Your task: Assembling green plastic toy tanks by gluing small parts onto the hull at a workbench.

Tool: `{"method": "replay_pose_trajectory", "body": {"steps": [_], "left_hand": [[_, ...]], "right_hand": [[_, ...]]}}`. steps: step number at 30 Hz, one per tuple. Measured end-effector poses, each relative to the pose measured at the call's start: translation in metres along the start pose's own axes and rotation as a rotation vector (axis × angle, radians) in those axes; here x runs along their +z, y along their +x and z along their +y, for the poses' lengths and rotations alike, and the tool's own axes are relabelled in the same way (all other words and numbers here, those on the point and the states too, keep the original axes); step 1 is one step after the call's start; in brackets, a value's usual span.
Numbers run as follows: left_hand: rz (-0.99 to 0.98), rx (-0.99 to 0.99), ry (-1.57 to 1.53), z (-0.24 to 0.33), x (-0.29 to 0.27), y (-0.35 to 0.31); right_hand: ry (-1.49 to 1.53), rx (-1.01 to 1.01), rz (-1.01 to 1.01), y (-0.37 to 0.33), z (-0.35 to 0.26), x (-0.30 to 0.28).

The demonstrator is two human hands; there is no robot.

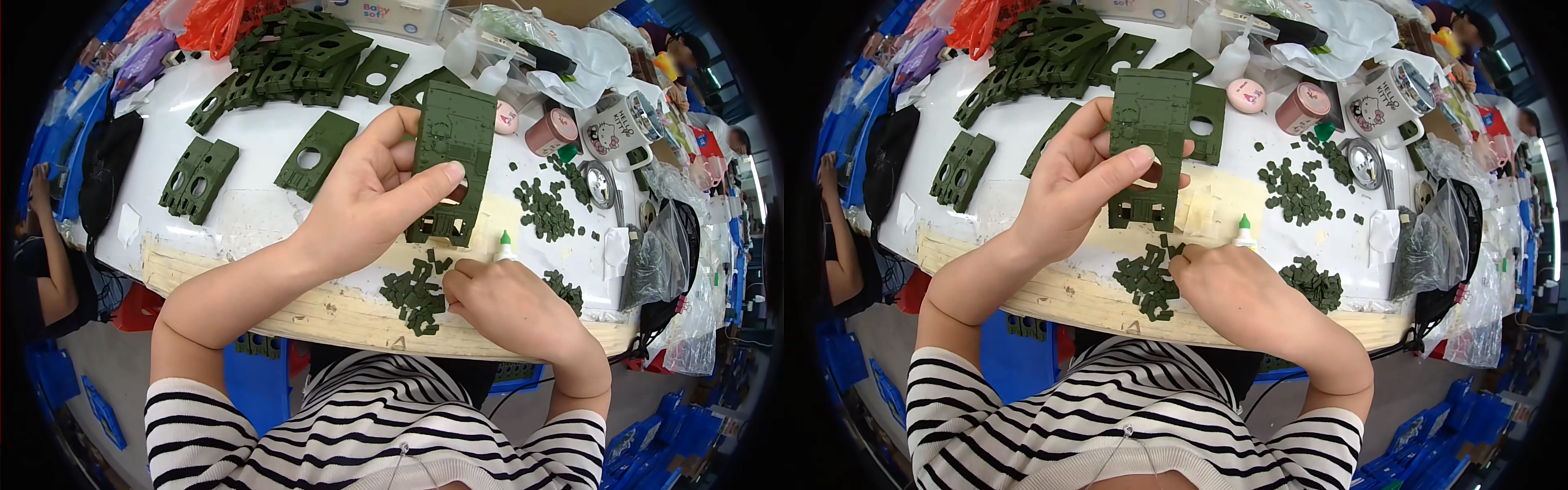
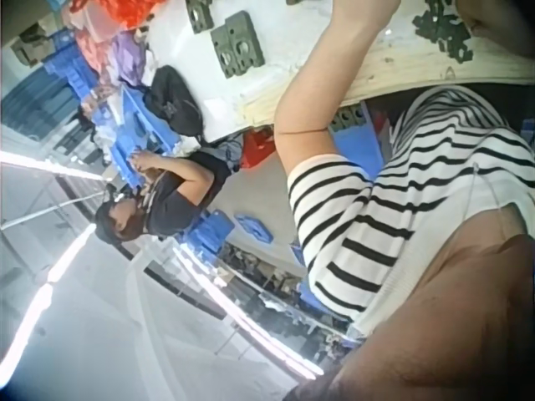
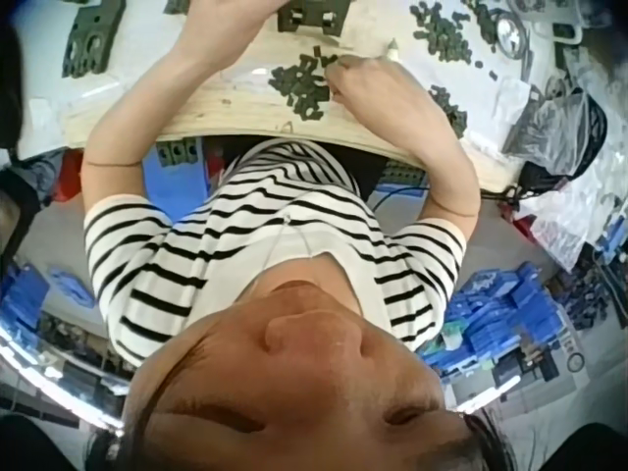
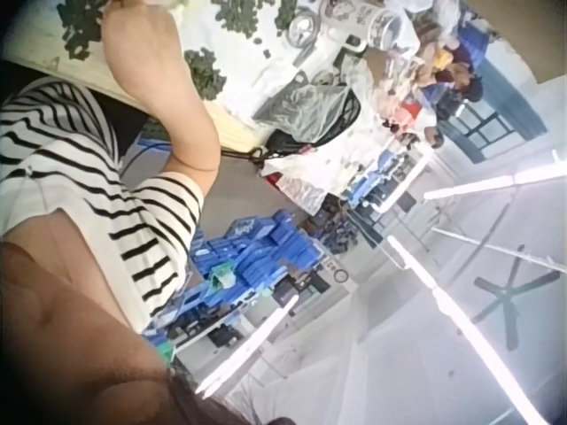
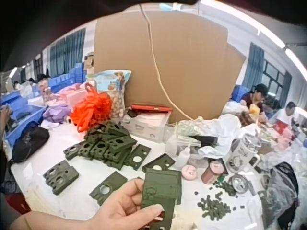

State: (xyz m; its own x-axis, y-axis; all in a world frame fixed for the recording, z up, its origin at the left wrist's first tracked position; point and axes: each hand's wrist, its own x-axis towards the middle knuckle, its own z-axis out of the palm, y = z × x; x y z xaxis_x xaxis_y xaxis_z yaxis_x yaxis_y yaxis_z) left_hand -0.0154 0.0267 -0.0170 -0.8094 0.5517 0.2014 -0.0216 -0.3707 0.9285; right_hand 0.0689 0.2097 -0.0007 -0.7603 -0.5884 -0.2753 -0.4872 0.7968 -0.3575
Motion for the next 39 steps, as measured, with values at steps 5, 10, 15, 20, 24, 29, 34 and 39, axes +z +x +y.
{"method": "replay_pose_trajectory", "body": {"steps": [5, 10, 15, 20, 24, 29, 34, 39], "left_hand": [[0.029, -0.072, -0.053, 0.000, 0.001, 0.000], [0.040, -0.151, -0.096, 0.002, 0.001, 0.000], [0.015, -0.254, -0.199, 0.008, 0.003, -0.002], [0.015, -0.293, -0.202, 0.015, 0.007, -0.003], [0.030, -0.328, -0.169, 0.017, 0.007, -0.002], [0.038, -0.297, -0.212, 0.014, 0.006, -0.002], [0.021, -0.296, -0.228, 0.014, 0.005, -0.004], [0.015, -0.277, -0.214, 0.010, 0.006, -0.004]], "right_hand": [[0.036, -0.024, 0.024, -0.001, -0.003, 0.000], [0.121, -0.106, 0.011, -0.010, -0.002, -0.012], [0.426, -0.187, 0.446, -0.025, -0.005, -0.046], [0.789, -0.030, 0.621, -0.025, 0.008, -0.050], [1.099, 0.005, 0.723, -0.019, 0.017, -0.046], [1.266, 0.040, 0.728, -0.012, 0.023, -0.045], [1.312, 0.108, 0.694, -0.009, 0.021, -0.043], [1.285, 0.127, 0.684, -0.007, 0.022, -0.040]]}}
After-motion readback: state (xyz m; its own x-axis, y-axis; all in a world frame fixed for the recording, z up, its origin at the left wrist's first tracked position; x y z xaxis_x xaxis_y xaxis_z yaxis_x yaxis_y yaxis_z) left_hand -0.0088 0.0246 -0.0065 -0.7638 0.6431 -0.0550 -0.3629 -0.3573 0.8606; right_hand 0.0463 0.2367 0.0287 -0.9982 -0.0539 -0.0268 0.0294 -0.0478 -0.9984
